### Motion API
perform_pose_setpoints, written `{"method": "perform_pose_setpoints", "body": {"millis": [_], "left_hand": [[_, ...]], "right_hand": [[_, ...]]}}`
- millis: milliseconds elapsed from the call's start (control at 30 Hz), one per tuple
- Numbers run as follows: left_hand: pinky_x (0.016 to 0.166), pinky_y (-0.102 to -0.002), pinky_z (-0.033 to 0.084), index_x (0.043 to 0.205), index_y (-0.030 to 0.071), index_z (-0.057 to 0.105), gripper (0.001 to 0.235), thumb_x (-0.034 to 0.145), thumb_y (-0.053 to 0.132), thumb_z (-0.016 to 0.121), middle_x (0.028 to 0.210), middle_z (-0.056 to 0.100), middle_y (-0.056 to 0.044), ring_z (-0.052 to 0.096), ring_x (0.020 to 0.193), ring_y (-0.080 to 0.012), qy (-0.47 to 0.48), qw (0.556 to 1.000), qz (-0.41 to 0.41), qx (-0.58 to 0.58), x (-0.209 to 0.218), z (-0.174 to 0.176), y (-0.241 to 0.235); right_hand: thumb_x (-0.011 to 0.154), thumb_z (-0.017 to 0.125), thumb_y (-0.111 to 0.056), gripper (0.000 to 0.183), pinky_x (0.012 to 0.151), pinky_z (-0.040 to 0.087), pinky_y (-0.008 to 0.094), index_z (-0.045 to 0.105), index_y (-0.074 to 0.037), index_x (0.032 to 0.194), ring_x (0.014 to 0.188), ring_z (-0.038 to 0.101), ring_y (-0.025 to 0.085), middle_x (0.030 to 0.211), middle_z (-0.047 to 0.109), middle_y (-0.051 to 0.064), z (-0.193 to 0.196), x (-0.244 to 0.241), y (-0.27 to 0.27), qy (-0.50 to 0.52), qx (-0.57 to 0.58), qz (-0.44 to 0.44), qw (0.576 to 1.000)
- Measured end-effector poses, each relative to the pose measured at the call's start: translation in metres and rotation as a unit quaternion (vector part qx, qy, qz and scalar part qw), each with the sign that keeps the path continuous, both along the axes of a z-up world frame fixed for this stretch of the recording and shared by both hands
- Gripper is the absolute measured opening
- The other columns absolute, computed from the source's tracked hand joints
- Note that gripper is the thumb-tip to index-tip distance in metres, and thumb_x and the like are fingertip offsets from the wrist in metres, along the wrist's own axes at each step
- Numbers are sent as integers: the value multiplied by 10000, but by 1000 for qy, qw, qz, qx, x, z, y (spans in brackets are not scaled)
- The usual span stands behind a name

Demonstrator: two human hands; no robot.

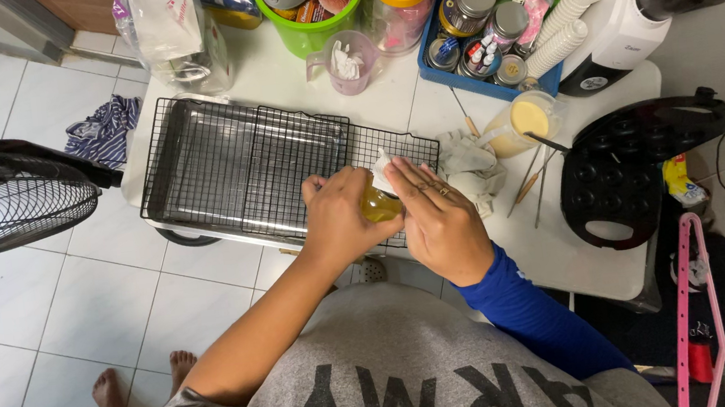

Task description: The person cleans a metal wire rack by applying oil from a bottle onto a white cloth and wiping the grid surface. They repeatedly rub the cloth over the wires, flip the rack to clean the underside, and continue wiping until the surface appears clean.

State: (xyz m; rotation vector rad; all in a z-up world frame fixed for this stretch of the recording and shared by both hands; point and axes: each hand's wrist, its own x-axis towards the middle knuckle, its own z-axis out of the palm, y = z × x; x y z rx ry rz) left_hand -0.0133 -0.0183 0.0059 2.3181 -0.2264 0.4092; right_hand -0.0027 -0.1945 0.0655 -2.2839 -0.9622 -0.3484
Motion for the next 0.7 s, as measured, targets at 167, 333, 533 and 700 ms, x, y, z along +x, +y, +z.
{"method": "perform_pose_setpoints", "body": {"millis": [167,333,533,700], "left_hand": [[850,-440,357,834,86,583,486,632,420,874,787,592,-44,608,738,-244,-21,1000,-13,-6,4,-3,1],[875,-449,367,860,82,604,459,632,381,867,792,607,-44,622,757,-250,-18,1000,-19,-15,9,-5,-1],[882,-480,377,949,64,593,541,711,464,867,859,618,-64,639,856,-281,-33,999,-4,-6,17,-15,-6],[910,-526,368,1009,51,606,579,716,481,859,902,629,-82,643,883,-292,-40,999,1,-6,27,-23,-10]], "right_hand": [[879,540,91,490,1146,481,489,594,63,1365,1315,623,348,1383,637,239,1,5,-4,-4,-6,12,1000],[878,545,94,492,1155,475,486,592,65,1366,1327,618,353,1390,632,241,1,8,-6,-12,-10,14,1000],[890,559,67,481,1134,478,487,584,67,1370,1318,611,368,1383,629,258,-4,10,0,-22,-37,-28,999],[896,553,58,479,1129,481,490,577,58,1375,1312,612,363,1374,637,256,-7,19,0,-16,-41,-33,998]]}}
